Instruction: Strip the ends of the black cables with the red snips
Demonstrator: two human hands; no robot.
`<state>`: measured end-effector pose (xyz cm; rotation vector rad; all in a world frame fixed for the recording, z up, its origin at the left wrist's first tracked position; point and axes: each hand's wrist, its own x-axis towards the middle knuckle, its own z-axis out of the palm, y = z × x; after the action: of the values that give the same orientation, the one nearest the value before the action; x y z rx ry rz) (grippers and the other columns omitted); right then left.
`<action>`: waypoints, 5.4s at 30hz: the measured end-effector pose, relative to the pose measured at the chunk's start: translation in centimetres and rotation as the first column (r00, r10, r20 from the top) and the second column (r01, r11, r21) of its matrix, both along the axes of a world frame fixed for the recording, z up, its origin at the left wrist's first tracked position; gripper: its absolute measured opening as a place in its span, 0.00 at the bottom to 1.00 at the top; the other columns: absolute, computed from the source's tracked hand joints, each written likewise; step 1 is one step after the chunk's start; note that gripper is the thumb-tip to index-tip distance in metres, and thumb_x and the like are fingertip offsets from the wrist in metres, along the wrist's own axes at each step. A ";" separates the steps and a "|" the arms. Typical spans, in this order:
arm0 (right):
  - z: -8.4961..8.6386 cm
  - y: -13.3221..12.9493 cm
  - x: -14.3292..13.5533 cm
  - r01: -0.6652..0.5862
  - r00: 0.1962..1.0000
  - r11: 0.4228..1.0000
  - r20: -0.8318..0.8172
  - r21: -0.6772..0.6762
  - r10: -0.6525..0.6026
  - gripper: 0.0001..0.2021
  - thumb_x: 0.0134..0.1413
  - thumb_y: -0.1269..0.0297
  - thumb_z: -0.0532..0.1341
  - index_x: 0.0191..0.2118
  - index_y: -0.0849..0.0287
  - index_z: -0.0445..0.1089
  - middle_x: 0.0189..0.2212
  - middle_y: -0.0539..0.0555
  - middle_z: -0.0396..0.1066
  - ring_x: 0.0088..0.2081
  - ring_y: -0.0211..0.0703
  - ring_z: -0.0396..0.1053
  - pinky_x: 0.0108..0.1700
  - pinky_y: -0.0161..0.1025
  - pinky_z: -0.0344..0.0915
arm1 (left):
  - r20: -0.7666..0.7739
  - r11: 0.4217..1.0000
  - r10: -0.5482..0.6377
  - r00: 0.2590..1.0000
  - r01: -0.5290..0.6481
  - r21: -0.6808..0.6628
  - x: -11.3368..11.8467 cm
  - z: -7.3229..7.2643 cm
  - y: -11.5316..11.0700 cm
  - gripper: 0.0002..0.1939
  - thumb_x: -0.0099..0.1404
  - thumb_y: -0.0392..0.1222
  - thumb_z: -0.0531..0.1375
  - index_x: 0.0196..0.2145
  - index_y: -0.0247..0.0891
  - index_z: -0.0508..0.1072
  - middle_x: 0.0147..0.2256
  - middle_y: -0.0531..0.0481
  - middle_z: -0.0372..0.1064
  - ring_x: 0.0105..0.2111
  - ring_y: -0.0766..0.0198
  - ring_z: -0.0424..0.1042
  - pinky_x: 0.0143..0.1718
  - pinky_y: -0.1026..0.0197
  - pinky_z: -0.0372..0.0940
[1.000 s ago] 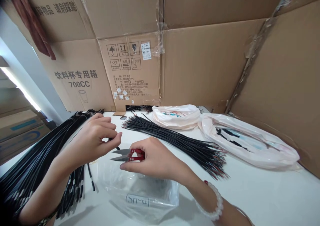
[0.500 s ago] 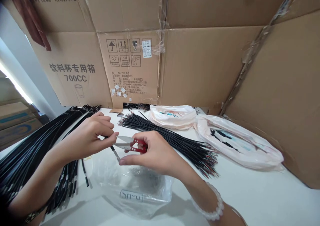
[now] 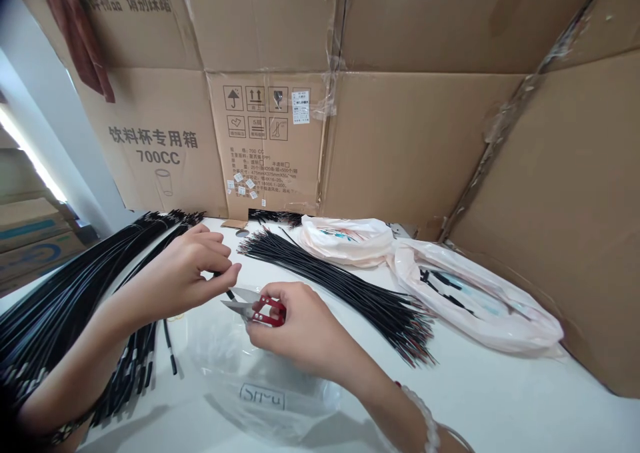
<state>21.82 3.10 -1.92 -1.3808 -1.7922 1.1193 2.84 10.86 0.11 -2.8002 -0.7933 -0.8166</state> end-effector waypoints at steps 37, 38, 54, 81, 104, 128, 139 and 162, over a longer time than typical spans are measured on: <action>-0.8 1.7 0.8 -0.049 0.968 0.997 -0.243 0.063 0.063 0.10 0.50 0.60 0.65 0.32 0.61 0.67 0.21 0.43 0.55 0.23 0.31 0.49 0.24 0.32 0.46 | 0.022 0.995 0.079 0.997 -0.077 -0.064 0.5 0.2 0.2 0.24 0.66 0.44 0.53 0.14 0.35 0.59 0.14 0.56 0.53 0.20 0.70 0.53 0.32 0.61 0.51; -0.6 1.5 0.7 -0.037 0.974 0.995 -0.221 0.091 0.056 0.10 0.50 0.60 0.65 0.32 0.61 0.67 0.21 0.43 0.55 0.23 0.31 0.49 0.24 0.32 0.47 | 0.026 0.994 0.069 0.997 -0.067 -0.084 0.4 0.2 0.2 0.24 0.66 0.44 0.53 0.14 0.35 0.58 0.14 0.57 0.53 0.21 0.70 0.53 0.32 0.61 0.51; -2.5 2.1 1.0 -0.094 0.995 0.656 0.090 0.749 0.040 0.09 0.49 0.74 0.55 0.32 0.59 0.72 0.22 0.49 0.72 0.21 0.35 0.61 0.28 0.34 0.54 | 0.005 0.992 -0.050 0.999 0.050 -0.117 0.7 0.2 0.3 0.26 0.67 0.43 0.53 0.14 0.34 0.52 0.14 0.58 0.48 0.20 0.72 0.47 0.32 0.61 0.50; 0.2 2.2 2.6 -0.133 0.975 0.977 -0.154 0.167 0.159 0.13 0.47 0.58 0.68 0.35 0.61 0.69 0.22 0.43 0.52 0.24 0.31 0.49 0.24 0.31 0.48 | 0.035 0.999 -0.053 0.998 0.053 0.006 0.4 0.1 0.8 0.26 0.67 0.44 0.55 0.14 0.33 0.56 0.15 0.57 0.50 0.22 0.72 0.50 0.31 0.60 0.47; 0.5 -0.3 0.1 0.142 0.977 0.893 0.084 0.427 -0.196 0.12 0.51 0.63 0.63 0.22 0.59 0.63 0.17 0.43 0.57 0.21 0.31 0.52 0.22 0.32 0.45 | -0.011 0.978 -0.195 0.981 0.195 0.070 0.3 0.2 0.6 0.21 0.66 0.41 0.58 0.16 0.34 0.70 0.15 0.57 0.55 0.23 0.69 0.51 0.31 0.61 0.47; -0.2 0.8 0.3 -0.108 0.939 0.994 -0.328 0.012 0.106 0.13 0.46 0.62 0.69 0.25 0.61 0.65 0.19 0.42 0.53 0.22 0.29 0.47 0.22 0.31 0.44 | 0.077 0.976 -0.218 0.973 0.219 -0.002 0.3 0.4 0.0 0.22 0.65 0.39 0.57 0.15 0.34 0.61 0.16 0.58 0.49 0.24 0.70 0.48 0.31 0.60 0.47; -1.4 2.2 1.2 -0.150 0.963 0.872 -0.131 0.466 0.236 0.08 0.52 0.65 0.64 0.26 0.63 0.69 0.18 0.44 0.54 0.22 0.31 0.48 0.23 0.31 0.47 | 0.090 0.934 -0.338 0.937 0.345 -0.090 0.6 0.4 0.1 0.23 0.66 0.38 0.56 0.15 0.34 0.55 0.15 0.58 0.48 0.23 0.70 0.46 0.32 0.59 0.48; -1.7 1.7 0.5 -0.144 0.912 0.688 -0.175 0.711 0.371 0.08 0.50 0.79 0.63 0.32 0.62 0.78 0.25 0.52 0.76 0.22 0.31 0.67 0.26 0.28 0.62 | 0.070 0.911 -0.320 0.945 0.327 -0.252 0.7 -0.1 0.6 0.24 0.65 0.36 0.55 0.14 0.33 0.50 0.14 0.59 0.45 0.23 0.70 0.45 0.35 0.60 0.49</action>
<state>22.36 4.79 -3.61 -0.4785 -1.9142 0.6179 3.53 11.43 -0.01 -3.2212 -0.4721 -0.8520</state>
